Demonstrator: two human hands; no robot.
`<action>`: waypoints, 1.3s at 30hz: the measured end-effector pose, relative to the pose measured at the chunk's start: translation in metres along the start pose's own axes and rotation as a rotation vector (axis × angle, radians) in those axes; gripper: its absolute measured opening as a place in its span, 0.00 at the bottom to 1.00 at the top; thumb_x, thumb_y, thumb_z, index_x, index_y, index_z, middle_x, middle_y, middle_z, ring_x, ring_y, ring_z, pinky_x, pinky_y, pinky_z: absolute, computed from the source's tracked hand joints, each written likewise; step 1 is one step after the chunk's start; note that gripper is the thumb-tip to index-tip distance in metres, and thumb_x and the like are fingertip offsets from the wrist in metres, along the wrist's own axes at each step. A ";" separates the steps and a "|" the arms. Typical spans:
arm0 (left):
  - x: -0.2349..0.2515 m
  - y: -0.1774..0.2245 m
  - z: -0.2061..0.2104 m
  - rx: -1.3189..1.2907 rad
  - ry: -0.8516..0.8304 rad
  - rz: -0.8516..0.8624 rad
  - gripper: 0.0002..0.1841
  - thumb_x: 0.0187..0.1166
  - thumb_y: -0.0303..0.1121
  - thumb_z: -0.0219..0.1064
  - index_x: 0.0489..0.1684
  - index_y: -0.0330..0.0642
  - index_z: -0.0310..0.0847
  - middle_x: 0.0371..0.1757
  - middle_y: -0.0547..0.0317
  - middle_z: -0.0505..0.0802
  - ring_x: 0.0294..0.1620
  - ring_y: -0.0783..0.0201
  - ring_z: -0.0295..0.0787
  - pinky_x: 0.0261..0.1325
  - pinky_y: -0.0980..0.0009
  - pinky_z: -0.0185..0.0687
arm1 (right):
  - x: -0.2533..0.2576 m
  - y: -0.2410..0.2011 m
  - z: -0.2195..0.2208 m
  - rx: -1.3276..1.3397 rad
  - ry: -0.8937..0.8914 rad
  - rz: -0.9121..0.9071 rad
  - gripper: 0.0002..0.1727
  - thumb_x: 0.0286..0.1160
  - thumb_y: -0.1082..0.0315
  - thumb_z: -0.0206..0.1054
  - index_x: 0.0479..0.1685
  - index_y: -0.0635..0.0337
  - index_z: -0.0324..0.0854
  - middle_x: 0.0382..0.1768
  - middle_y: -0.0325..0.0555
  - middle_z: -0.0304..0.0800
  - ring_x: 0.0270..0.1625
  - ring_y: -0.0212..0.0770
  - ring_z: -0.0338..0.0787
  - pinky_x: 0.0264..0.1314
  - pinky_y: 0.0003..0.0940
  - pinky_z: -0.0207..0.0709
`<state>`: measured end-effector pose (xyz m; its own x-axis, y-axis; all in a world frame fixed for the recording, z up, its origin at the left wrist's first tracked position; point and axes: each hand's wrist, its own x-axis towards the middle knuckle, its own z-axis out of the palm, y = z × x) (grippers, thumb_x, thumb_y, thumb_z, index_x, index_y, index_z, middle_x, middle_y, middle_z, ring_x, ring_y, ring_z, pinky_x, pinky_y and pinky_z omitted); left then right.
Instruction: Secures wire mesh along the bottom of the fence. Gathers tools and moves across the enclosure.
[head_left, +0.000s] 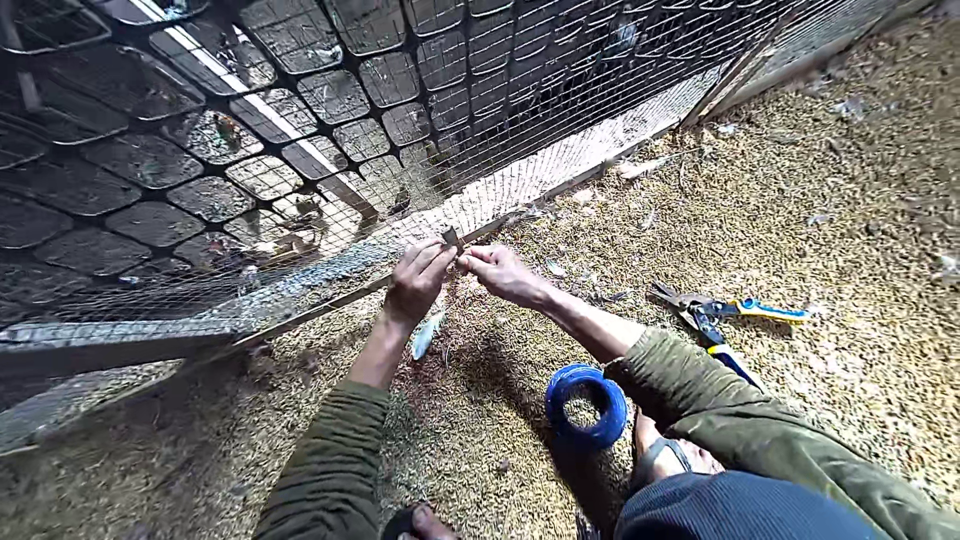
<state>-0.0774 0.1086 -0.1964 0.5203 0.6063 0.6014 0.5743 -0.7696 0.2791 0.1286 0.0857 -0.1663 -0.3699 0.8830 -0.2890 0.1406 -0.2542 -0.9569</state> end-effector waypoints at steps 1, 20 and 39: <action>0.002 -0.001 -0.003 -0.005 -0.001 -0.002 0.09 0.81 0.23 0.64 0.47 0.33 0.93 0.50 0.43 0.96 0.61 0.47 0.92 0.70 0.57 0.83 | 0.001 0.002 0.001 0.030 -0.003 0.011 0.19 0.94 0.57 0.52 0.41 0.59 0.84 0.20 0.35 0.71 0.17 0.27 0.64 0.22 0.25 0.60; 0.022 0.021 -0.008 0.013 -0.131 0.066 0.11 0.81 0.22 0.62 0.52 0.29 0.91 0.43 0.40 0.96 0.44 0.46 0.96 0.52 0.55 0.91 | -0.030 0.001 0.003 -0.281 0.101 -0.115 0.21 0.96 0.61 0.45 0.60 0.63 0.82 0.36 0.52 0.87 0.37 0.45 0.86 0.46 0.47 0.80; 0.019 0.023 -0.015 -0.133 -0.121 -0.055 0.10 0.82 0.23 0.63 0.48 0.31 0.93 0.47 0.42 0.96 0.52 0.49 0.95 0.61 0.57 0.89 | -0.019 0.003 -0.002 -0.445 0.237 -0.375 0.10 0.81 0.75 0.62 0.50 0.69 0.87 0.42 0.56 0.92 0.44 0.48 0.93 0.53 0.47 0.86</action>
<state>-0.0640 0.0990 -0.1673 0.5676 0.6616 0.4900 0.5195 -0.7495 0.4102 0.1379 0.0690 -0.1639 -0.2621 0.9566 0.1274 0.4282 0.2336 -0.8730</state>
